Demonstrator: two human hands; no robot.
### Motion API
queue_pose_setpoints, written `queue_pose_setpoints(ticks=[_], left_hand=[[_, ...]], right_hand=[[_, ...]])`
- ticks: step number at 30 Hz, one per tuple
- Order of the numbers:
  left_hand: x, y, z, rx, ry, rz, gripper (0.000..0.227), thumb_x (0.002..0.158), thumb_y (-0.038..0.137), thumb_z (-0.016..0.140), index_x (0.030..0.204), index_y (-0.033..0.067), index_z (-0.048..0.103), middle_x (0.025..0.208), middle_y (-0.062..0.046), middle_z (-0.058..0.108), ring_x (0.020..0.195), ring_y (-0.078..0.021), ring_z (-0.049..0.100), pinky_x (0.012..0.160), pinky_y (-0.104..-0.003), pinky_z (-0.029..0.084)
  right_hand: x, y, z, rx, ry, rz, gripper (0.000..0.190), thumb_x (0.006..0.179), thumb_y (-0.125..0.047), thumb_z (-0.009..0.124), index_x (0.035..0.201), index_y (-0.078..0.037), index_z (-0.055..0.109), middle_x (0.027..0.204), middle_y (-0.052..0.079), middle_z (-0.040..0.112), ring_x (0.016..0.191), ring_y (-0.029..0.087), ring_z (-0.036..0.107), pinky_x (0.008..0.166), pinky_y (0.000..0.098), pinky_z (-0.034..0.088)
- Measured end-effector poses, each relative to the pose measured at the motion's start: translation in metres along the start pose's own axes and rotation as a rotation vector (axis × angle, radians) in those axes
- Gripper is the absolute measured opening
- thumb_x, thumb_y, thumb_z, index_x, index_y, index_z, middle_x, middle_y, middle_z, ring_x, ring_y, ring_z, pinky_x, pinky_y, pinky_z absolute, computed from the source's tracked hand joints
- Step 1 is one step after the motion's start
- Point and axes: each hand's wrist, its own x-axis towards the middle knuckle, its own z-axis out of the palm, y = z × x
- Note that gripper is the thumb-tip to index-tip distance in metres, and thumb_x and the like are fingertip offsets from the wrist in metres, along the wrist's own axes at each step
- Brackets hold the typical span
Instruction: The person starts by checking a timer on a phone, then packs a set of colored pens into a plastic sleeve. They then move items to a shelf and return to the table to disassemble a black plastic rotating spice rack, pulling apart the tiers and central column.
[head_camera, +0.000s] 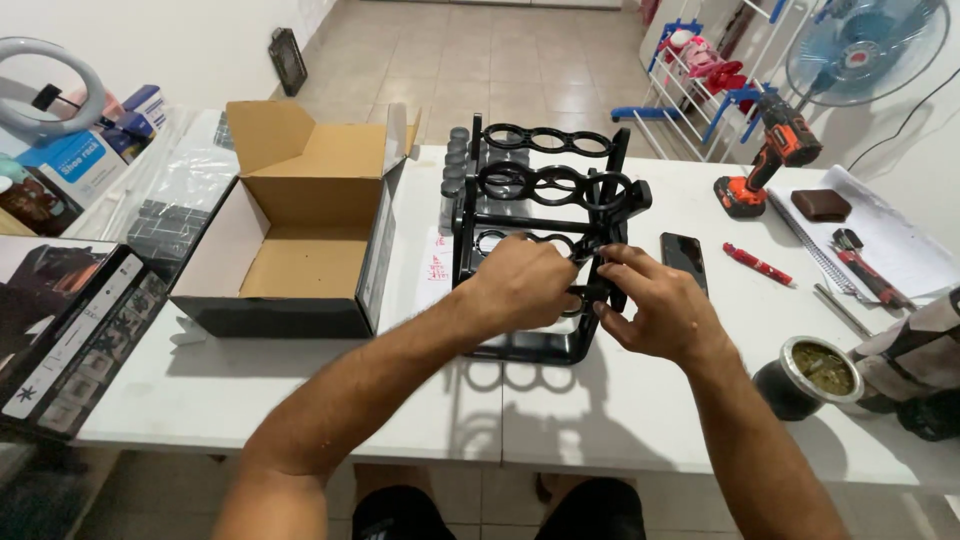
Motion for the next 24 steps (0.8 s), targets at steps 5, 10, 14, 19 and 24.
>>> queue_pose_setpoints(ticks=[5, 10, 14, 19, 24], left_hand=[[0.007, 0.006, -0.017, -0.055, -0.144, -0.074, 0.027, 0.085, 0.040, 0.070, 0.076, 0.0156, 0.076, 0.065, -0.006, 0.073, 0.066, -0.0323, 0.075, 0.061, -0.045, 0.059], [-0.011, 0.025, -0.018, 0.012, 0.020, 0.104, 0.040, 0.091, 0.012, 0.041, 0.130, 0.0049, 0.044, 0.082, -0.018, 0.073, 0.076, -0.0398, 0.075, 0.069, -0.054, 0.057], [0.001, 0.019, -0.014, -0.054, -0.080, 0.071, 0.039, 0.090, 0.023, 0.049, 0.127, 0.0101, 0.045, 0.083, -0.017, 0.074, 0.076, -0.0424, 0.076, 0.066, -0.057, 0.058], [0.009, 0.019, -0.016, -0.011, -0.235, 0.072, 0.062, 0.076, 0.029, 0.077, 0.126, 0.0049, 0.048, 0.091, -0.020, 0.076, 0.080, -0.0420, 0.076, 0.065, -0.055, 0.060], [0.012, 0.013, -0.011, -0.022, -0.212, 0.048, 0.047, 0.076, 0.016, 0.073, 0.117, 0.0047, 0.053, 0.084, -0.018, 0.076, 0.076, -0.0422, 0.076, 0.061, -0.054, 0.060]], right_hand=[[0.002, -0.001, -0.003, -0.015, 0.026, 0.001, 0.034, 0.075, -0.023, 0.082, 0.104, -0.009, 0.072, 0.117, 0.007, 0.073, 0.097, 0.029, 0.075, 0.072, 0.0339, 0.061], [0.007, -0.005, -0.013, 0.015, 0.025, 0.033, 0.040, 0.072, -0.019, 0.084, 0.109, -0.009, 0.072, 0.117, 0.006, 0.073, 0.085, 0.028, 0.074, 0.065, 0.0368, 0.061], [0.003, -0.005, -0.008, -0.046, 0.016, 0.007, 0.042, 0.069, -0.019, 0.085, 0.108, -0.009, 0.070, 0.116, 0.008, 0.071, 0.085, 0.032, 0.074, 0.063, 0.0391, 0.061], [-0.001, -0.004, -0.003, -0.171, 0.082, -0.022, 0.033, 0.074, -0.020, 0.084, 0.104, -0.012, 0.072, 0.110, 0.004, 0.073, 0.079, 0.025, 0.075, 0.061, 0.0308, 0.060], [0.007, -0.010, -0.007, -0.154, 0.112, -0.037, 0.025, 0.075, -0.017, 0.082, 0.097, -0.011, 0.073, 0.108, 0.005, 0.074, 0.074, 0.025, 0.075, 0.059, 0.0320, 0.060]])
